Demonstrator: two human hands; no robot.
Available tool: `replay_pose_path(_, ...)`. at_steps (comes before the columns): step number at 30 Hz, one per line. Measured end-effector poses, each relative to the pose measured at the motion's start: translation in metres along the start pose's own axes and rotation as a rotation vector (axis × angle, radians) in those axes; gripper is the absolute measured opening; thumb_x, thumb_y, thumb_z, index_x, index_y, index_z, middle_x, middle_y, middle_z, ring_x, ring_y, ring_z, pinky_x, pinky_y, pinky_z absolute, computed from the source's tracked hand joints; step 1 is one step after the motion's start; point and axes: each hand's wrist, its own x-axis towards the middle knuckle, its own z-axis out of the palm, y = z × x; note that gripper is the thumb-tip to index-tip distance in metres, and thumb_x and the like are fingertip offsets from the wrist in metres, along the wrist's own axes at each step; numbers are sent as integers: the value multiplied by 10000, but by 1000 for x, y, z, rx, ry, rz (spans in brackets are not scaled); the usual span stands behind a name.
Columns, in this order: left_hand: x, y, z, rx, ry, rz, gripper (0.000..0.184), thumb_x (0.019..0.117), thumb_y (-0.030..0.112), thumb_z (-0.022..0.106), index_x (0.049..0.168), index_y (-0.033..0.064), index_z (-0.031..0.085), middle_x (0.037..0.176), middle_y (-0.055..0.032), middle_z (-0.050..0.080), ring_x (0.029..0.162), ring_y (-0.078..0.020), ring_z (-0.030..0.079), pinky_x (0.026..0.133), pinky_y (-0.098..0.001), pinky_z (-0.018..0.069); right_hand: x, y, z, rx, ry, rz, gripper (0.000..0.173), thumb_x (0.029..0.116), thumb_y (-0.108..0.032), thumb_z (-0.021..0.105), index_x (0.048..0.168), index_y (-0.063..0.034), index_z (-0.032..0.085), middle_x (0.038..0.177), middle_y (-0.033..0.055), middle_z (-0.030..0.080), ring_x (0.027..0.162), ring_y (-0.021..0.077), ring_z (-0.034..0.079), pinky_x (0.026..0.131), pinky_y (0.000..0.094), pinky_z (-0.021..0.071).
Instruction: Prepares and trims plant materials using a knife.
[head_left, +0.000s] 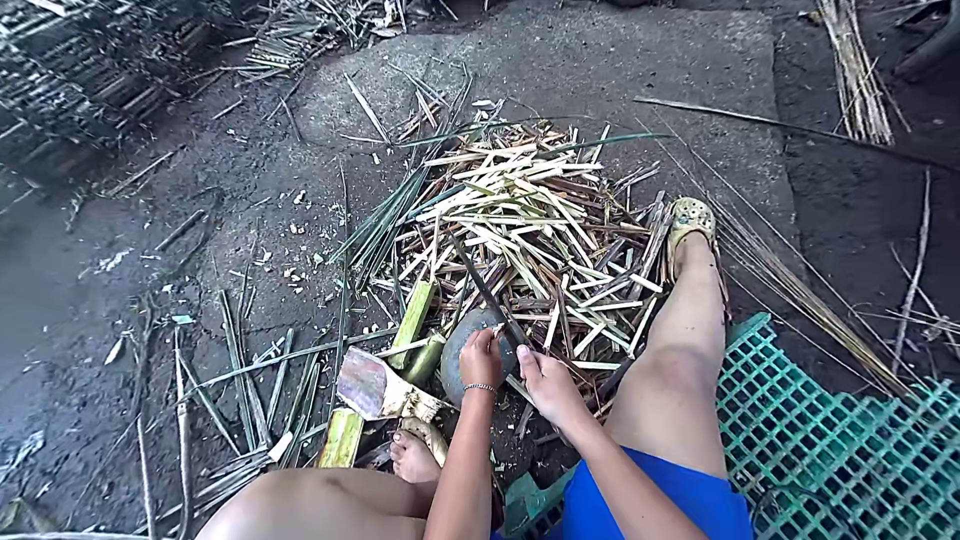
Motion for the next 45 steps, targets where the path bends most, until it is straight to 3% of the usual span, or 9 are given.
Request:
replay_pose_path(4,8,-15,-8,-279,-23,-118,755,869,5,746,1515,-51,360,1504,-282,453,1170,-322,665,992,-420,564,20,20,6,-57,-44,88,603,1116,-474,294,968,-13,655,779,115,576,678,242,568,666,449,478)
replay_pose_path(7,8,-18,-17,-411,71,168,1009,654,125,782,1512,-112,307,1622,-336,177,1465,-420,322,1160,-497,363,17,22,10,-75,-43,91,613,1113,-474,310,1027,5,681,862,167,639,813,302,630,776,518,496)
replay_pose_path(11,16,11,-31,-191,-359,268,506,905,143,707,1391,42,612,1482,-159,552,1469,-321,405,1253,-551,209,28,27,31,-133,-58,132,602,1111,-470,307,1082,-14,699,983,200,701,991,358,680,883,577,507)
replay_pose_path(19,16,15,-22,-379,-353,181,331,1070,98,444,1271,-42,667,1240,-180,701,1188,-218,660,1077,-384,482,51,40,38,-121,-95,192,673,1103,-519,285,1050,11,697,1022,231,694,1026,384,670,893,591,496)
replay_pose_path(25,32,51,-58,-984,127,22,363,1089,130,342,1311,-61,557,1088,-104,737,994,-153,715,897,-341,583,56,50,39,210,-109,333,658,1097,-556,253,946,-27,613,655,45,496,507,162,492,521,345,472)
replay_pose_path(28,68,96,-71,-1191,-49,-105,533,1117,417,286,1593,191,201,1477,-27,510,1287,-137,555,1043,-374,488,41,45,36,532,-71,387,597,1110,-513,267,901,-38,562,553,-10,427,413,110,428,435,278,439)
replay_pose_path(32,103,91,-56,-634,-374,-171,921,998,502,594,1659,161,50,1684,-164,213,1487,-357,339,1154,-571,364,-1,53,22,685,-46,362,607,1110,-522,222,943,-47,559,532,-19,424,401,104,409,408,278,415)
replay_pose_path(39,94,-89,-79,-388,291,-634,386,1035,68,524,1405,-43,533,1414,-269,548,1316,-365,529,1095,-509,413,-59,86,-2,945,8,483,642,1094,-565,129,843,-122,521,484,-51,430,361,63,419,363,224,400)
replay_pose_path(45,55,-135,-74,334,-211,-620,667,940,197,681,1550,121,423,1579,-205,408,1417,-421,439,1136,-601,380,-35,78,-2,1112,61,518,668,1068,-621,125,824,-131,508,470,-42,400,340,69,414,339,225,395)
